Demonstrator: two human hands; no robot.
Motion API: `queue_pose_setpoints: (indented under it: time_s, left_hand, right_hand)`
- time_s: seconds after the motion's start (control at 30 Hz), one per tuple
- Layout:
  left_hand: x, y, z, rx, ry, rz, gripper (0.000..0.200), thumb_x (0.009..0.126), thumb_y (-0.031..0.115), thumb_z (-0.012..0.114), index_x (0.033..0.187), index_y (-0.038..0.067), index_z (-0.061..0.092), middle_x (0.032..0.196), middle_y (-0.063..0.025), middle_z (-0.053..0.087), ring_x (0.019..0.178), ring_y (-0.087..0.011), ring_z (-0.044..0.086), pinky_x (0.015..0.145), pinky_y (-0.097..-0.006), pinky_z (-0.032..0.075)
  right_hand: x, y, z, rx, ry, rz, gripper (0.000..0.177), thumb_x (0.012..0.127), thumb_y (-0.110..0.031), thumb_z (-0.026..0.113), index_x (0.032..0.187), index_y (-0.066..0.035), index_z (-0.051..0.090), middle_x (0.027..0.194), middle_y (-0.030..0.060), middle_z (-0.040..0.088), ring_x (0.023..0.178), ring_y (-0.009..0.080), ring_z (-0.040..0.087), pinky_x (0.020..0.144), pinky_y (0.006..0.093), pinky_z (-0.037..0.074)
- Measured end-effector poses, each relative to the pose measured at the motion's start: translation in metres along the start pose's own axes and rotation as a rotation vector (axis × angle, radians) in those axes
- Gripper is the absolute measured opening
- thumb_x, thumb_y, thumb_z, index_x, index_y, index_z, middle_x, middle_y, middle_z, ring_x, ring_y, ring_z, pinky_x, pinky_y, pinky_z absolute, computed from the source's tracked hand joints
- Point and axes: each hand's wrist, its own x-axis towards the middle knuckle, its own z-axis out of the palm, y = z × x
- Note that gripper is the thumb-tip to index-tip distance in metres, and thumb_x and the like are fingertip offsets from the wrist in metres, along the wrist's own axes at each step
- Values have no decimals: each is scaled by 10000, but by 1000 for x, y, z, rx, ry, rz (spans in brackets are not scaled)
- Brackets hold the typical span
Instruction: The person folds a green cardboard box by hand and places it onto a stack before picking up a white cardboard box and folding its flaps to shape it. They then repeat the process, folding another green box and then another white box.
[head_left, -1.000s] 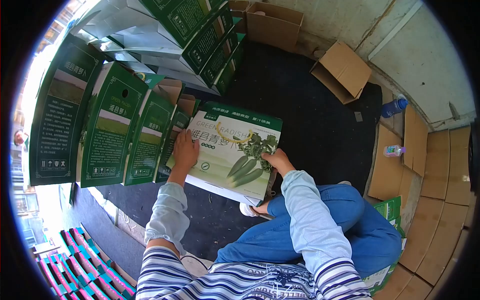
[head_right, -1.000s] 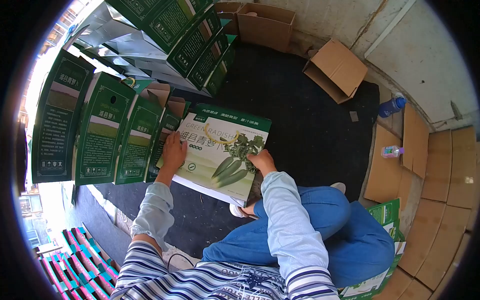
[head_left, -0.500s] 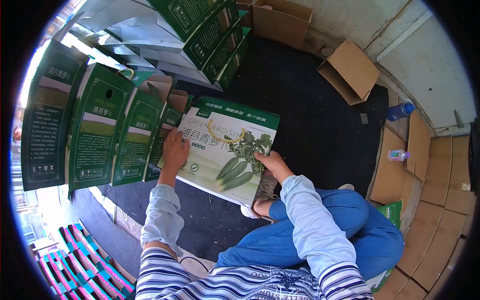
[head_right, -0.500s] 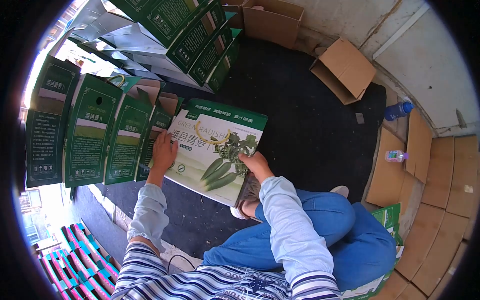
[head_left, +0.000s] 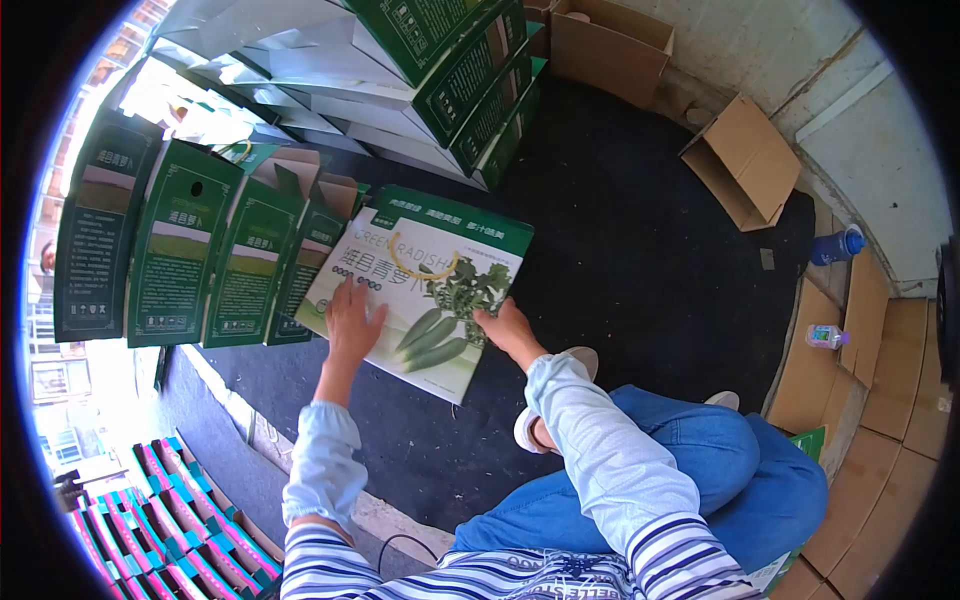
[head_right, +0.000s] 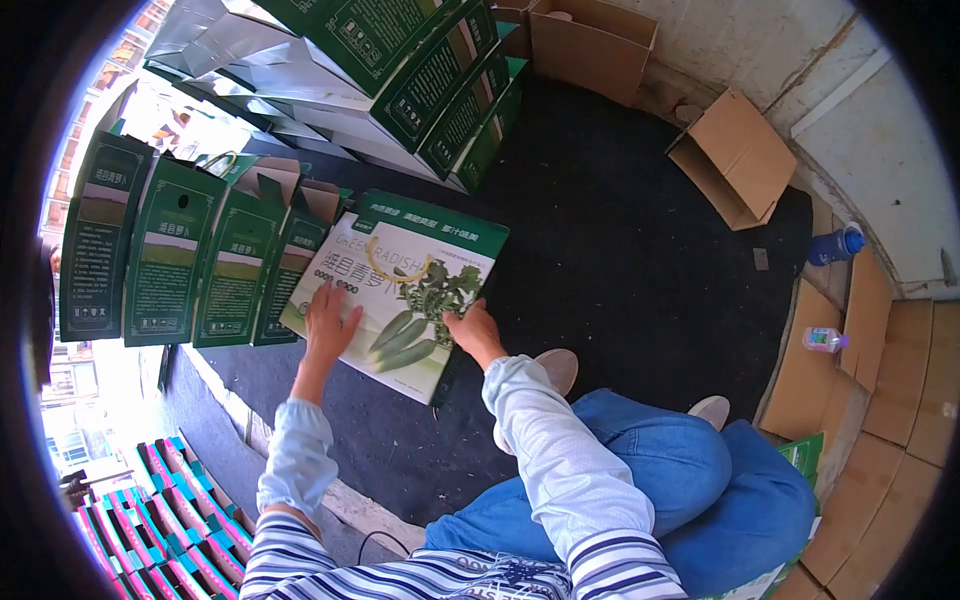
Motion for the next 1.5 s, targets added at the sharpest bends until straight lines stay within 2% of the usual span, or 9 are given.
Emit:
queue_pose_setpoints:
  time_s: [0.3, 0.53, 0.63, 0.67, 0.77, 0.9, 1.3, 1.37, 1.5]
  left_hand:
    - [-72, 14, 58, -214, 554, -791, 784, 795, 460, 667, 1380, 42, 353, 1408, -250, 335, 1350, -362, 244, 1086, -448, 232]
    - [-93, 56, 109, -1201, 176, -1140, 689, 849, 394, 631, 1383, 117, 294, 1284, -172, 446, 1098, -327, 527, 755, -490, 519]
    - [-99, 49, 133, -975, 322, -1060, 714, 865, 342, 620, 1407, 56, 252, 1308, -175, 431, 1131, -318, 508, 814, -466, 507]
    - [-97, 43, 138, -863, 343, -1066, 831, 822, 287, 673, 1414, -47, 195, 1362, -254, 382, 1245, -327, 429, 1045, -393, 333]
    - [-99, 66, 104, -72, 452, -594, 846, 790, 304, 705, 1397, -60, 241, 1380, -259, 369, 1301, -367, 356, 1070, -418, 289]
    - [-93, 147, 52, -30, 5, -190, 879, 750, 484, 688, 1417, 63, 301, 1445, -212, 293, 1359, -387, 229, 1077, -551, 206]
    - [-64, 84, 74, 76, -272, -176, 688, 792, 360, 662, 1356, 83, 383, 1378, -201, 379, 1299, -377, 317, 1018, -514, 322]
    - [-55, 43, 104, -49, -283, -219, 739, 814, 472, 596, 1383, 71, 349, 1411, -184, 350, 1302, -338, 333, 1046, -457, 311]
    - [-40, 106, 60, -1134, -704, 216, 698, 889, 524, 477, 1398, 66, 340, 1437, -163, 339, 1295, -290, 365, 1063, -390, 300]
  right_hand:
    - [1, 12, -4, -89, -35, -198, 937, 818, -417, 604, 1353, 193, 134, 1188, 339, 523, 1087, 407, 558, 933, 415, 445]
    - [1, 21, 12, -84, -98, -149, 868, 808, -302, 611, 1422, 23, 91, 1264, 307, 485, 1143, 416, 514, 967, 424, 422]
    - [3, 33, 11, -80, -130, -230, 826, 808, -273, 601, 1415, 17, 122, 1256, 297, 497, 1149, 412, 511, 974, 428, 415]
    - [7, 35, 13, -60, -166, -215, 805, 809, -271, 595, 1409, 13, 141, 1253, 297, 500, 1147, 415, 511, 976, 431, 413]
    - [12, 36, 15, -28, -181, -178, 735, 811, -265, 574, 1385, 6, 202, 1244, 299, 505, 1143, 424, 507, 979, 442, 405]
    - [-2, 22, 16, -37, 146, -221, 644, 808, -250, 567, 1321, 42, 307, 1053, 280, 613, 979, 436, 590, 865, 461, 465]
    - [-156, -135, -42, 271, 148, -642, 348, 816, -151, 534, 1119, 13, 487, 933, 246, 612, 854, 408, 607, 756, 474, 485]
    - [-177, -129, -25, 202, 449, -1043, 339, 813, -137, 547, 1120, 2, 503, 989, 216, 595, 882, 383, 604, 771, 446, 487]
    - [-294, -96, -64, -230, 605, -1083, 327, 818, -141, 567, 1120, -21, 531, 997, 141, 579, 982, 304, 586, 821, 412, 475]
